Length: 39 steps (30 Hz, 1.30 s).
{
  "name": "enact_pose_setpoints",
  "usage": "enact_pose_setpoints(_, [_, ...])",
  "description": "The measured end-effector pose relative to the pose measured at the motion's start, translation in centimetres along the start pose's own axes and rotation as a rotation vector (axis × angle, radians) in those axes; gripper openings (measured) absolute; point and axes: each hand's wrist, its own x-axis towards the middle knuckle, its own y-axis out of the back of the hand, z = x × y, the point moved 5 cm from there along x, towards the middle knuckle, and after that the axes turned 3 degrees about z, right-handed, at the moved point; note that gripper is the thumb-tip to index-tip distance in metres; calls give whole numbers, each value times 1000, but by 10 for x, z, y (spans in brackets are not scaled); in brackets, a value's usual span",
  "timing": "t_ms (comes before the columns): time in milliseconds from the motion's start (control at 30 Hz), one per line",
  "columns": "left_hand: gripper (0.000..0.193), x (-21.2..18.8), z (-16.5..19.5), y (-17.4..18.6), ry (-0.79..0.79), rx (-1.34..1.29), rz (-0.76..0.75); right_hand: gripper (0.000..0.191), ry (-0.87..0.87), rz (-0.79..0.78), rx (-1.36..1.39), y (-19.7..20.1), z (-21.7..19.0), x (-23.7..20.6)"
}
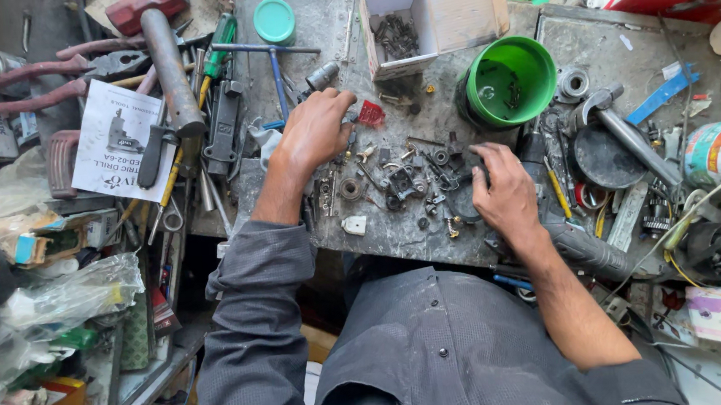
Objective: The person sorts through a pile of small metal screws and hardware parts on a cluttered workbench, picking up individual pieces and placing them into a blue plastic cup. Near the end, the person pours the collected parts from the cup back onto the workbench and continues handling the pile.
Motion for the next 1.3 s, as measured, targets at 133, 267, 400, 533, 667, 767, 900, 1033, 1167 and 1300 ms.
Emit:
enact_pose_setpoints(133, [37,-1,4,0,-23,-14,-2,52,-18,-96,-160,-16,-1,-2])
enact_pose_setpoints(267, [39,-2,11,2,-38,-15,-7,67,-20,-122,-143,-26,-6,-5])
enact_pose_setpoints(400, [38,0,15,8,-62,-6,-11,75,-93,-137,-89,-32,-15,-8])
enact_pose_setpoints(533, [41,-1,16,15,-36,-23,-1,78,-121,-124,-20,-39,-30,-13])
enact_pose_setpoints(667, [37,-4,32,13,-95,-72,-7,73,-110,23,44,-20,-47,-28])
enact_pose_setpoints(767, [38,-7,51,14,-251,-161,95,61,-277,170,167,1,-55,-62])
enact_pose_setpoints(900, [42,-12,65,2,-280,-205,9,48,-327,370,228,16,-66,-141])
enact_pose_setpoints(1033, [47,-20,86,-14,-399,-193,10,38,-570,487,251,-4,-61,-264])
enact_pose_setpoints(1167, [51,-30,109,-24,-511,-204,-3,35,-986,582,478,-61,-62,-390])
enact_pose_setpoints(1300, [53,-34,121,-33,-537,-156,-37,32,-1327,659,728,-112,-65,-465])
